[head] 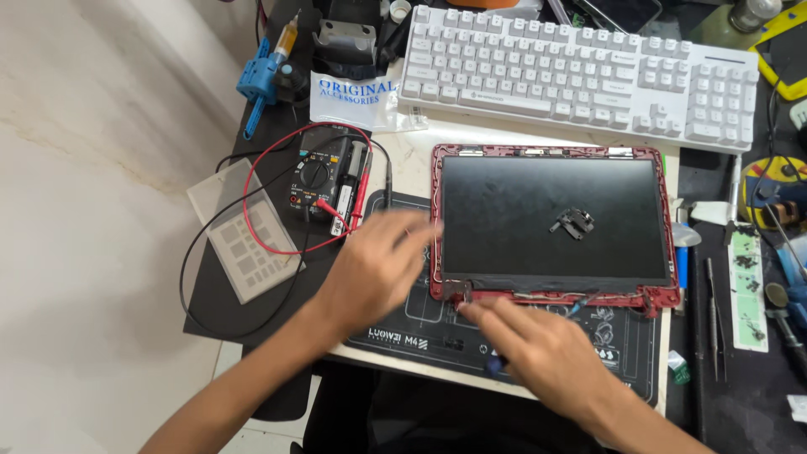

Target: The person works on the internal components of a tablet by hand and with a screwdriver, manipulating small connectors and wires on a cluttered repair bench.

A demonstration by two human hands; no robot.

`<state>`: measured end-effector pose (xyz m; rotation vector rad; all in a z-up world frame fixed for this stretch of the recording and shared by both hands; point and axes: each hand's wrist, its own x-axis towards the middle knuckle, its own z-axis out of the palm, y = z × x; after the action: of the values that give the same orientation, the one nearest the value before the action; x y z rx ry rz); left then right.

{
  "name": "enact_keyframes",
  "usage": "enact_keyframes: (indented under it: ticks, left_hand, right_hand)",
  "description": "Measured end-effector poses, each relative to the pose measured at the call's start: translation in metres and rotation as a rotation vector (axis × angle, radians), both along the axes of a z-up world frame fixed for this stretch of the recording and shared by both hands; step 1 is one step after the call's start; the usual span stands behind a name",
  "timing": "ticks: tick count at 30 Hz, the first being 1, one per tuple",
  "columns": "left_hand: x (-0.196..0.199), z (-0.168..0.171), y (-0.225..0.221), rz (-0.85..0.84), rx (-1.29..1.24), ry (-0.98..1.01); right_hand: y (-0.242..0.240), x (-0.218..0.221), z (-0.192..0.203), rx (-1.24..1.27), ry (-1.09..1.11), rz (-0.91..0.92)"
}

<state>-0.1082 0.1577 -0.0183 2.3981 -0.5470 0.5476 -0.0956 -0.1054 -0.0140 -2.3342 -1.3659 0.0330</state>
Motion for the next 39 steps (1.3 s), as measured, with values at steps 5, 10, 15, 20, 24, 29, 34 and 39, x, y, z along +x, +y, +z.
enact_keyframes:
  ticks: [5, 10, 15, 20, 24, 29, 34, 39]
  left_hand:
    - [-0.050, -0.017, -0.003, -0.120, 0.088, -0.046]
    - [-0.054, -0.031, -0.007, -0.142, 0.136, -0.020]
    - [-0.056, -0.035, -0.006, -0.147, 0.177, 0.035]
    - [-0.052, -0.036, -0.008, -0.158, 0.225, 0.028]
    - [-0.050, -0.032, -0.010, -0.160, 0.226, 0.045]
    - [-0.046, -0.026, -0.012, -0.185, 0.254, 0.099]
    - [-0.043, -0.014, -0.017, -0.191, 0.357, 0.091]
    - [-0.035, -0.002, -0.030, -0.187, 0.494, 0.052]
  right_hand:
    - [0.002, -0.010, -0.007, 0.043, -0.079, 0.004]
    - [0.009, -0.013, -0.011, 0.027, -0.097, -0.033]
    - [0.012, -0.015, -0.015, 0.016, -0.095, -0.043]
    - [0.014, -0.015, -0.016, -0.048, -0.064, -0.065]
    - [0.007, -0.012, -0.004, -0.016, -0.082, -0.041]
    - [-0.013, -0.005, 0.021, 0.021, -0.039, -0.169]
    - [-0.028, 0.008, 0.050, 0.075, 0.089, -0.371]
    - [-0.044, 0.024, 0.087, 0.143, 0.170, -0.406]
